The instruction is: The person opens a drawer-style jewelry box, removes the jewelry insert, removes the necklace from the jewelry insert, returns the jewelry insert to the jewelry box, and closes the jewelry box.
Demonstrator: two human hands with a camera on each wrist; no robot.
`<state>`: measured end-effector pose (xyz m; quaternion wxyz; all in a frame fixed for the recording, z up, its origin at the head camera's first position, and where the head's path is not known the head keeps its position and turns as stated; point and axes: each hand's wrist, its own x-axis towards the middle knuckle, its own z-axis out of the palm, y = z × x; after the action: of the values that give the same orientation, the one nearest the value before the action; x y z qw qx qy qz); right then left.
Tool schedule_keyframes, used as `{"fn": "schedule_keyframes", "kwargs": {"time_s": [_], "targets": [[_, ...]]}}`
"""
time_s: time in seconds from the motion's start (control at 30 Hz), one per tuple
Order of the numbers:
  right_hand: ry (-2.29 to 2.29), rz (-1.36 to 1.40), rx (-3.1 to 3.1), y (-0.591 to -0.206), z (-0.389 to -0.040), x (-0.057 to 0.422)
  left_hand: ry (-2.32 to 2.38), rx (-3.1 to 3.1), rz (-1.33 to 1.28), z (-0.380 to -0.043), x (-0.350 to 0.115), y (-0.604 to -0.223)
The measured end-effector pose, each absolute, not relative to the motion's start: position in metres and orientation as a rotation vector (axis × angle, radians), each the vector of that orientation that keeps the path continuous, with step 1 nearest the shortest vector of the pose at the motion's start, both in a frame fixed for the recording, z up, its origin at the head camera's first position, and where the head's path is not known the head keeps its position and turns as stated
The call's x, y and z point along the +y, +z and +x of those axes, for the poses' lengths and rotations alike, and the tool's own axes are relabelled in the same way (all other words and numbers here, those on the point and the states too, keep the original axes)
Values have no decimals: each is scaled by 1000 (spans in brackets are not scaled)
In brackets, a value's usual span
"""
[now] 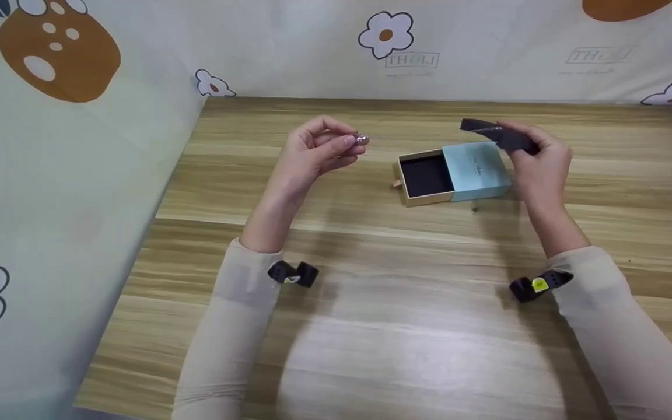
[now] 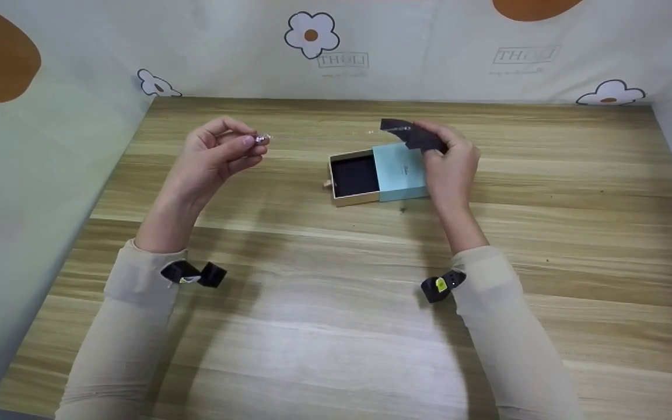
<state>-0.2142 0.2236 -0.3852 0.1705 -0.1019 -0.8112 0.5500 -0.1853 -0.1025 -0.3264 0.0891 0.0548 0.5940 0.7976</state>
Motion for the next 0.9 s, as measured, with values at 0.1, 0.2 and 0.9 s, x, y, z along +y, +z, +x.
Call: {"fn": "schedule_keyframes", "kwargs": {"time_s": [0.1, 0.2, 0.9], "targets": [[1549, -299, -2310, -384, -214, 224, 2377, 1761, 174, -185, -103, -325], [1548, -295, -2304, -385, -214, 225, 2382, 1749, 174, -185, -103, -324], [1559, -301, -2297, -386, -214, 225, 2400, 1730, 163, -184, -107, -322]]}}
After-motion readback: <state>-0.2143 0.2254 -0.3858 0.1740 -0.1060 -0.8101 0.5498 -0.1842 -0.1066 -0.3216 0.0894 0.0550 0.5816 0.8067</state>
